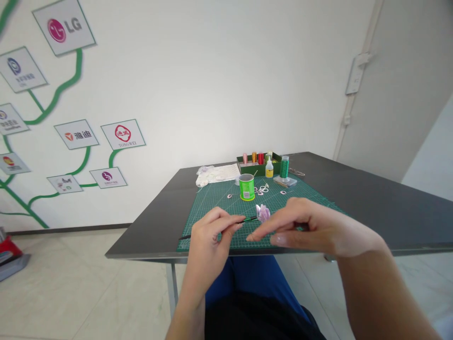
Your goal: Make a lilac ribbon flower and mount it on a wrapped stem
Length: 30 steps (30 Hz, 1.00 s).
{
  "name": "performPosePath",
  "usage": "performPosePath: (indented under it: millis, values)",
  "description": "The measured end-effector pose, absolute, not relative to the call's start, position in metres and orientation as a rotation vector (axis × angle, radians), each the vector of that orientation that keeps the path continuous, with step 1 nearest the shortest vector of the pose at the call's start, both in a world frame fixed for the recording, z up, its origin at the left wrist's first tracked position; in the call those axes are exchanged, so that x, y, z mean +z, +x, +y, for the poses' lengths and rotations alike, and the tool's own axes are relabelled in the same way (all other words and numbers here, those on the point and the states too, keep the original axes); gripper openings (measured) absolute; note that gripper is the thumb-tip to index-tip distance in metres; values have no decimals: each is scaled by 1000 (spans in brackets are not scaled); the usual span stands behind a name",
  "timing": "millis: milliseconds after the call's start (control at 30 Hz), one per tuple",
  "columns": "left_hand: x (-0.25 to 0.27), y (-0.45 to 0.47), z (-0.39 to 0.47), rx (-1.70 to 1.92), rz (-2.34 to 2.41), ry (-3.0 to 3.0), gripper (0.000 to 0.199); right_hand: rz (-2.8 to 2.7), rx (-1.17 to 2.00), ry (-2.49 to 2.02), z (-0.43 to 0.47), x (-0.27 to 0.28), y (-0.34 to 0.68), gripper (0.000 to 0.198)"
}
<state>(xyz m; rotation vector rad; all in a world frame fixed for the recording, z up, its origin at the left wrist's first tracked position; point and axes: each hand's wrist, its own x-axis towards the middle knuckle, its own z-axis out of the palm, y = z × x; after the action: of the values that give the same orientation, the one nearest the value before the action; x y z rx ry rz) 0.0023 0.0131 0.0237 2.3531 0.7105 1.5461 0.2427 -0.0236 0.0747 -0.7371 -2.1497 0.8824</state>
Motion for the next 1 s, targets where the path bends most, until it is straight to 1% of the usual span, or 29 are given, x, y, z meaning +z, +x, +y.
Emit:
performPosePath:
  millis: [133,267,400,533,700,800,867,933,1000]
  values:
    - [22,4,12,1555,704,2372,29,-2075,886,-807,-13,96,239,29]
    - [21,7,11,1556,703,2406,24,-2079,865,-860,2,109,243,30]
    - [23,7,9,1574,685,2434,19,-2152,958,-816,24,105,250,36]
    - [24,5,9,1633,681,2398,18,-2127,1230,-735,49,77,254,41]
    - [22,2,13,1671,777,2262,16,-1885,1491,-629,53,24,246,45]
    - [19,2,17,1625,757,2215,22,-1740,1532,-538,43,-5,237,39]
    - [18,3,19,1585,730,2171,22,-1631,1549,-488,35,-23,229,38]
    - [17,5,20,1557,718,2103,20,-1454,1499,-481,32,-38,221,45]
    - [17,6,21,1533,714,2038,17,-1272,1384,-530,32,-51,214,52]
